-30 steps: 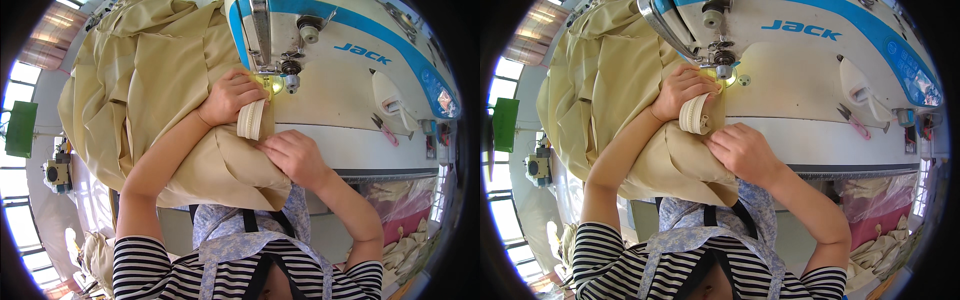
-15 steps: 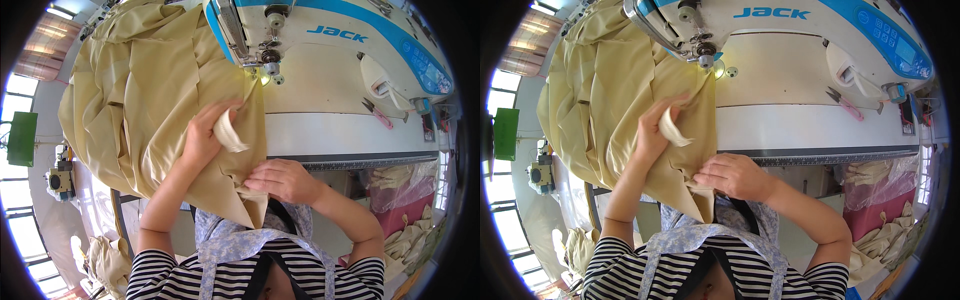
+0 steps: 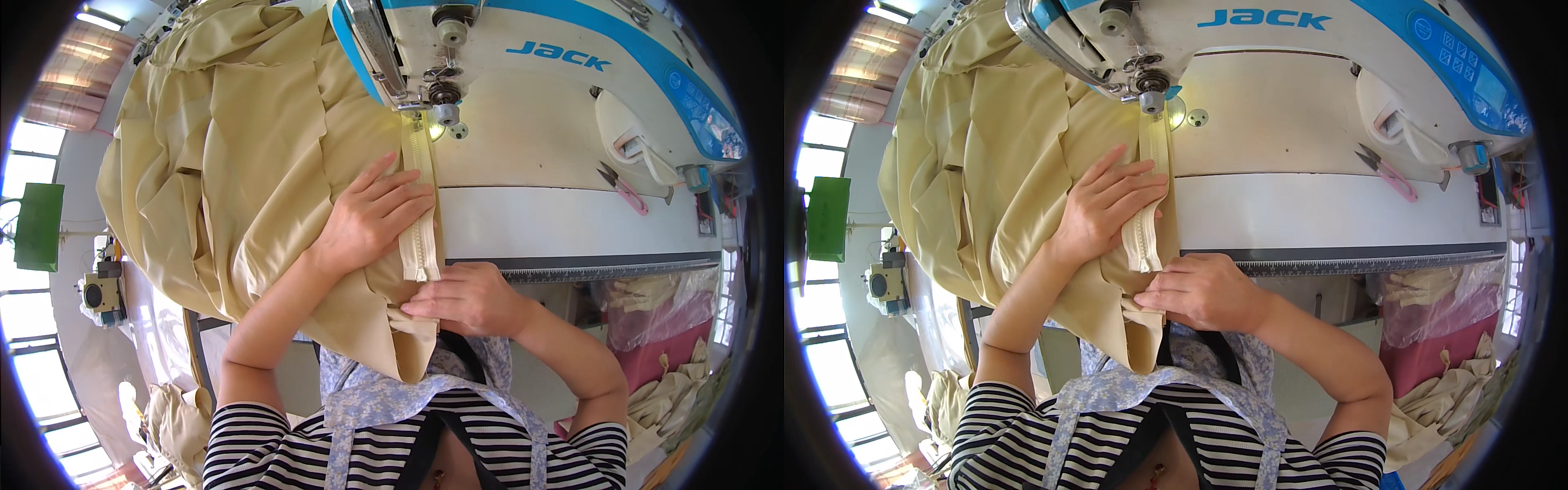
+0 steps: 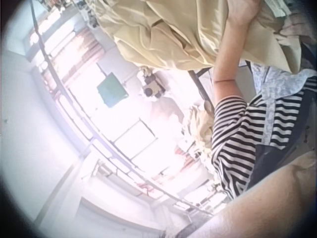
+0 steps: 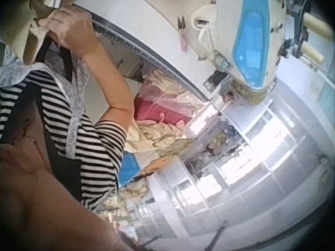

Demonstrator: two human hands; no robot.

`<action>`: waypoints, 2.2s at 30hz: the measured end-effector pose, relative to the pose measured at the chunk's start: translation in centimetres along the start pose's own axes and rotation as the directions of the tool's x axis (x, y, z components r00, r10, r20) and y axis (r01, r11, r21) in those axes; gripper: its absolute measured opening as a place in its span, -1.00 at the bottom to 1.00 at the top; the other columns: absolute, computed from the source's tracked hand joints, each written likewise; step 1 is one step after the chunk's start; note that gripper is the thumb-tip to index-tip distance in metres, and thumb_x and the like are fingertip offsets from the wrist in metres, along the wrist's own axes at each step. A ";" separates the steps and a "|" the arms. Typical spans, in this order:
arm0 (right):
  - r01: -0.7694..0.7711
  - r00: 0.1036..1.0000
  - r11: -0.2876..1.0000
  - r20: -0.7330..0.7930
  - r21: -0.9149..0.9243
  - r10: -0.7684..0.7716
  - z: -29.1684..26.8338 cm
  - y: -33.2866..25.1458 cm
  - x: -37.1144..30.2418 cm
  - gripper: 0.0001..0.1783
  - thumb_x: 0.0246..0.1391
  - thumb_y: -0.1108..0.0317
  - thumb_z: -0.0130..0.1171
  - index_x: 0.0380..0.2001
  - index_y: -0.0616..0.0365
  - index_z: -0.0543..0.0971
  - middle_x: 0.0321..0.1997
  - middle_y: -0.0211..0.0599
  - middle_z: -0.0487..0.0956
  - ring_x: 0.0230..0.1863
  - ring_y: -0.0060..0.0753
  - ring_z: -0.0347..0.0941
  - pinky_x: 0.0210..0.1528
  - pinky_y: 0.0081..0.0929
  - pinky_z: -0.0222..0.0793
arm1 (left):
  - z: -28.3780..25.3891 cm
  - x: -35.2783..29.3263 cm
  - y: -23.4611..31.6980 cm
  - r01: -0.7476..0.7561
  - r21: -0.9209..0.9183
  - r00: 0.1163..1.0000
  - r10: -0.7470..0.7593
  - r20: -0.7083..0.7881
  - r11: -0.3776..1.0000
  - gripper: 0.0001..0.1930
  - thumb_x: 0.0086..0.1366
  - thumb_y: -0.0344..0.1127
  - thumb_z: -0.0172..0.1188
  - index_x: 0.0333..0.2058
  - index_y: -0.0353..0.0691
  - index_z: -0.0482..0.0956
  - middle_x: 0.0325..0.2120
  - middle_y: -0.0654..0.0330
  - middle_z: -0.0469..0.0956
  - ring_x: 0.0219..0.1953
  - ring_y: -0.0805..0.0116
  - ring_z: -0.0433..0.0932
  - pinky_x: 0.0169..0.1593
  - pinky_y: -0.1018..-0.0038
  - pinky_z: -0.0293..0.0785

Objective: The person sews a zipper onto a beige fabric item using a sewing machine. They align the zipper, guide the fabric through the machine, and trim excess thread with scissors.

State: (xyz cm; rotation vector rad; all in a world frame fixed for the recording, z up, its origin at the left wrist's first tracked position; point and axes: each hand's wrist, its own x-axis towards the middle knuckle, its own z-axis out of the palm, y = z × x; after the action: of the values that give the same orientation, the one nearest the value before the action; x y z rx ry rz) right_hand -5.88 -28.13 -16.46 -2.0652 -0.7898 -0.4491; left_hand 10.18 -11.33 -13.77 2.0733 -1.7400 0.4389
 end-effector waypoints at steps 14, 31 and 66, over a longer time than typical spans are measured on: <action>-0.042 0.998 0.994 0.040 -0.097 0.046 0.1 -0.1 1.3 -0.59 -0.17 0.39 0.42 -0.13 -0.05 0.70 -0.20 -0.55 0.67 -0.20 -0.46 0.64 -0.20 -0.47 0.59 | 0.8 0.4 -1.9 -0.045 -0.001 0.997 0.045 -0.055 0.999 -0.84 0.15 -0.36 0.29 -0.25 -0.11 0.67 -0.25 0.32 0.67 -0.07 0.35 0.66 0.27 0.01 0.35; 0.058 0.998 0.989 0.046 -0.136 -0.052 2.4 -1.7 -1.1 -0.79 -0.02 0.39 0.24 -0.26 0.17 0.66 -0.09 -0.29 0.64 0.00 -0.24 0.59 0.15 -0.29 0.57 | -2.0 -0.3 -1.4 -0.079 -0.103 0.956 0.104 0.274 0.992 -0.58 0.09 -0.38 0.28 -0.01 -0.22 0.61 -0.01 0.20 0.57 0.12 0.17 0.54 0.13 0.27 0.56; -0.063 0.992 0.925 -0.123 -0.375 0.017 0.6 0.0 0.0 -0.65 -0.06 0.41 0.29 -0.13 0.15 0.70 -0.10 -0.42 0.66 -0.09 -0.44 0.55 -0.02 -0.40 0.48 | -1.3 -0.3 0.3 -0.128 0.007 0.990 0.127 0.055 0.992 -0.63 0.03 -0.38 0.27 -0.11 -0.26 0.63 -0.09 0.16 0.62 -0.04 0.19 0.61 0.10 0.22 0.51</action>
State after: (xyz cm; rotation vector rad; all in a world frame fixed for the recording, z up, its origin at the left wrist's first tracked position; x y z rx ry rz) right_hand -5.88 -27.63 -16.77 -2.3789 -0.6239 -0.7416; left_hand 9.85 -10.51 -12.78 2.0059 -1.9137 0.4325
